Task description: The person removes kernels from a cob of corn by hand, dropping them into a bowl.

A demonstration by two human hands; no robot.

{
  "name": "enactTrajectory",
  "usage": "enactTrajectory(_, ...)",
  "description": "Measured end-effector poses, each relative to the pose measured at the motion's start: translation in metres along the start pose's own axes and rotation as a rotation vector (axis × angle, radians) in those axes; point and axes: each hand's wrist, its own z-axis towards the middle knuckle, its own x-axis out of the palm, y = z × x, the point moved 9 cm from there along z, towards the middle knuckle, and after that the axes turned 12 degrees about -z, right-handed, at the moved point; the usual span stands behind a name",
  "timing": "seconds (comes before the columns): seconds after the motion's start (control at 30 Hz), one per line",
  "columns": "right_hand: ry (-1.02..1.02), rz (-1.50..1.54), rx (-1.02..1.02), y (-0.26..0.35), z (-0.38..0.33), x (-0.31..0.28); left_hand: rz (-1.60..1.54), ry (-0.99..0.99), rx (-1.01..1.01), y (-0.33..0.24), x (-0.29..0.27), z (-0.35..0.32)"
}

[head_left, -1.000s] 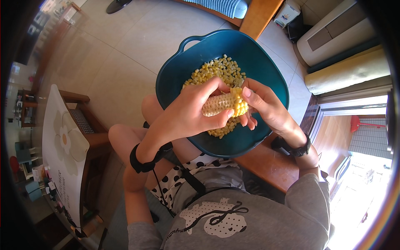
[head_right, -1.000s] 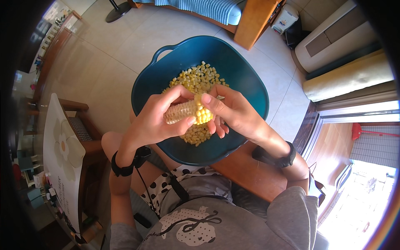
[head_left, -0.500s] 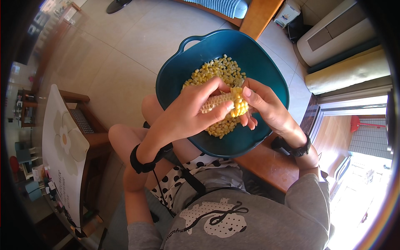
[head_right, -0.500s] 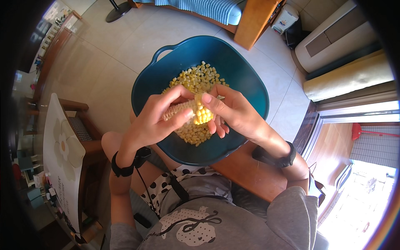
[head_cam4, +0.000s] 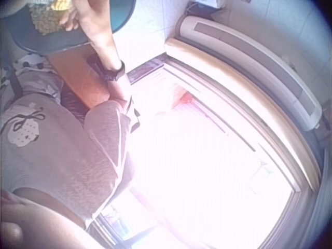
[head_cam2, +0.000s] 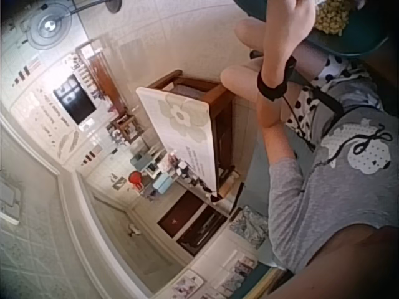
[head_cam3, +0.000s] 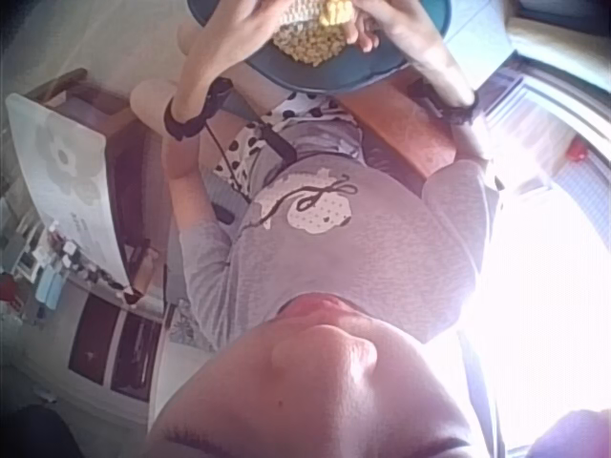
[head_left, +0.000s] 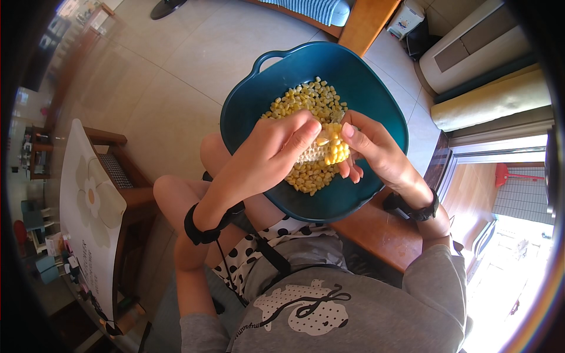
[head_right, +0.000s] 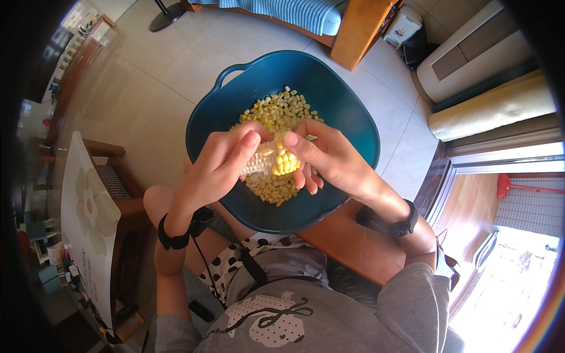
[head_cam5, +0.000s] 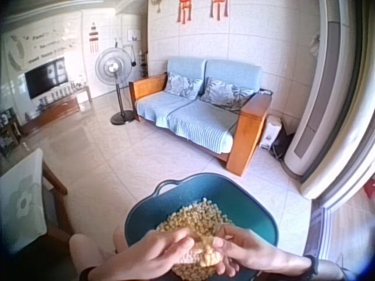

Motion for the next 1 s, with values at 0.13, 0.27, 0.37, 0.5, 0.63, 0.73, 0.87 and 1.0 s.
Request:
enactTrajectory(0.13, -0.006, -0.001, 0.001, 0.000, 0.000, 0.000, -0.022, 0.063, -0.028, 0.002, 0.006, 0.000)
enactTrajectory(0.27, -0.011, 0.004, -0.012, 0.001, 0.000, 0.000, 0.028, 0.124, 0.083, -0.004, 0.012, 0.000)
enactTrajectory(0.37, 0.001, -0.005, -0.013, 0.001, 0.000, 0.001, 0.027, 0.106, 0.085, -0.002, 0.010, 0.000)
enactTrajectory(0.5, -0.002, 0.001, -0.015, 0.002, 0.000, 0.001, 0.002, 0.114, 0.098, -0.003, 0.011, 0.000)
enactTrajectory(0.63, 0.005, 0.000, -0.010, 0.002, 0.000, 0.001, 0.034, 0.130, 0.148, -0.006, 0.012, 0.000)
enactTrajectory(0.73, -0.004, 0.006, -0.018, 0.000, 0.000, 0.001, 0.028, 0.124, 0.135, -0.004, 0.012, 0.000)
enactTrajectory(0.87, -0.003, 0.002, -0.021, 0.001, 0.000, 0.001, 0.001, 0.129, 0.147, -0.004, 0.012, -0.001)
enactTrajectory(1.0, -0.006, -0.008, -0.015, 0.001, 0.000, 0.000, -0.001, 0.143, 0.115, -0.005, 0.013, -0.001)
